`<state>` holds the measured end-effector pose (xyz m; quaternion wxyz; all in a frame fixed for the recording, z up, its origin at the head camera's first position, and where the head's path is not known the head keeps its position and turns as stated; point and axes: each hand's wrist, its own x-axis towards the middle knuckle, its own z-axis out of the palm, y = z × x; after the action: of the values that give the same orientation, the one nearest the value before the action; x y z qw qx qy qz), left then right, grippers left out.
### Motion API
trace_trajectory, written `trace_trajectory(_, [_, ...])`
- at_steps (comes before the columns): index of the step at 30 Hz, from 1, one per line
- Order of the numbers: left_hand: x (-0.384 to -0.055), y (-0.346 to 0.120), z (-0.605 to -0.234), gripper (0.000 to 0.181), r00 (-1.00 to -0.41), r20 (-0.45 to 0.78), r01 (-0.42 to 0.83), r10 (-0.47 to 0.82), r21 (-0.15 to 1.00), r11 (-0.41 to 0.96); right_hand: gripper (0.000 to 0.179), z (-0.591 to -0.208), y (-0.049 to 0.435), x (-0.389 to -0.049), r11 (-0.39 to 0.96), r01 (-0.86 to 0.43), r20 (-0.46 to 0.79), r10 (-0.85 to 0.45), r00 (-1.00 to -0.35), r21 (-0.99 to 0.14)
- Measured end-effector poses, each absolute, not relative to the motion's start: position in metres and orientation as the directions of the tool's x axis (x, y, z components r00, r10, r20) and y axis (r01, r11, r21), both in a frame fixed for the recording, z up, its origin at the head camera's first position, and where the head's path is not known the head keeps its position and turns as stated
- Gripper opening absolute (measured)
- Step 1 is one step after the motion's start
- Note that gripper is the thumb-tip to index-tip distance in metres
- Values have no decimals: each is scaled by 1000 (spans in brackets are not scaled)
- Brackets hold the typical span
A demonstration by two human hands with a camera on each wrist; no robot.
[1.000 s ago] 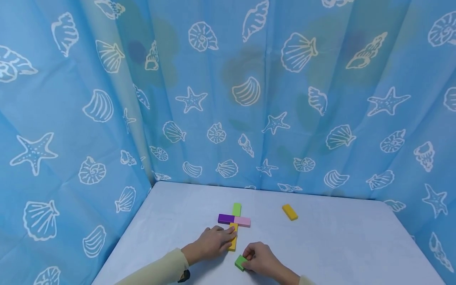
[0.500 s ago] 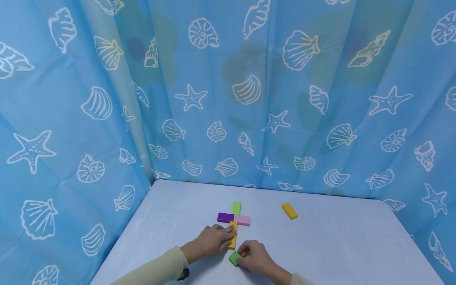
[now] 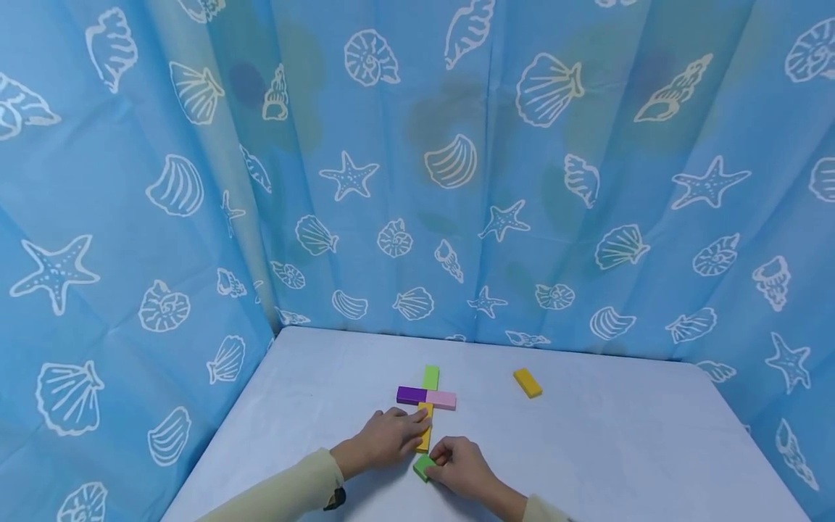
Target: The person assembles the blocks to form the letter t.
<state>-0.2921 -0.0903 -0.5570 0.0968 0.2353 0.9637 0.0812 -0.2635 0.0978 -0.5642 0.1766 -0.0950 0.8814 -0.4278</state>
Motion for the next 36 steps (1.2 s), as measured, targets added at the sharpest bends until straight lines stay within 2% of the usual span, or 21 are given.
trace_trajectory(24, [-291, -91, -561, 44, -862, -146, 454, 485, 200, 868, 18, -569, 100, -266, 598, -3, -243, -329, -912, -801])
trace_trajectory(36, [-292, -92, -562, 44, -866, -138, 450, 480, 202, 870, 35, -568, 106, -266, 561, 8, -236, -337, -911, -828])
